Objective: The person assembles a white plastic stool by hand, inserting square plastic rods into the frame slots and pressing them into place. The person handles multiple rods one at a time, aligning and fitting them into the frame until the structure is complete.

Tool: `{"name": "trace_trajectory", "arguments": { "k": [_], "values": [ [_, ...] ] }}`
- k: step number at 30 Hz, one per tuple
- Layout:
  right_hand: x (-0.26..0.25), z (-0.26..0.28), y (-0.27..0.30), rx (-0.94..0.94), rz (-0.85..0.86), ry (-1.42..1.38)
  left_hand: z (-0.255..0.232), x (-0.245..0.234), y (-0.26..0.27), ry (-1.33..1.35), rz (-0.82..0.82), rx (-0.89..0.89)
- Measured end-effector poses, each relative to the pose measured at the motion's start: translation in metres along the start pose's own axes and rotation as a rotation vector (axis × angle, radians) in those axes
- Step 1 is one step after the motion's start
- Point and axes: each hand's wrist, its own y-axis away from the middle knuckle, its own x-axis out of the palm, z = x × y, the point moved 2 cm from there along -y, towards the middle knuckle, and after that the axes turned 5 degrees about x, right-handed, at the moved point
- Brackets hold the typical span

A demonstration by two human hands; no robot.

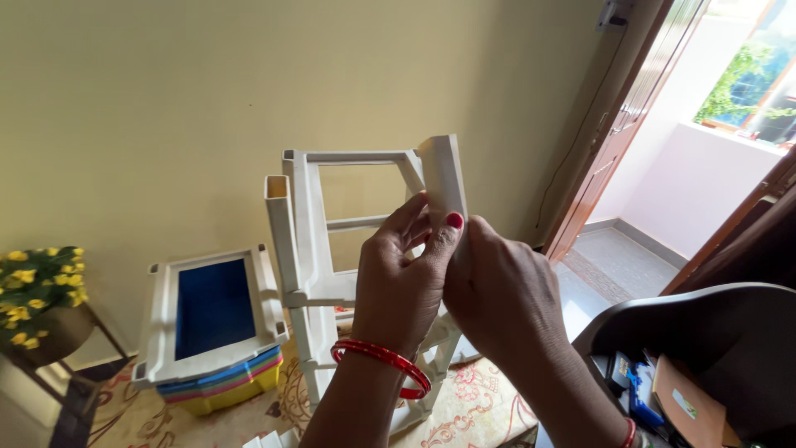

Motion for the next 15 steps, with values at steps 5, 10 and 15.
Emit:
{"name": "trace_trajectory", "arguments": {
  "k": [5,10,15],
  "values": [
    [0.014,-0.019,-0.031,0.126,0.027,-0.203,0.033,0.005,-0.031,0.108,0.061,0.071],
    [0.027,-0.025,-0.051,0.133,-0.003,-0.148,0.061,0.007,-0.048,0.116,0.099,0.019],
    [0.044,-0.027,-0.065,0.160,0.001,-0.193,0.079,0.006,-0.064,0.065,0.110,0.034]
  ]
}}
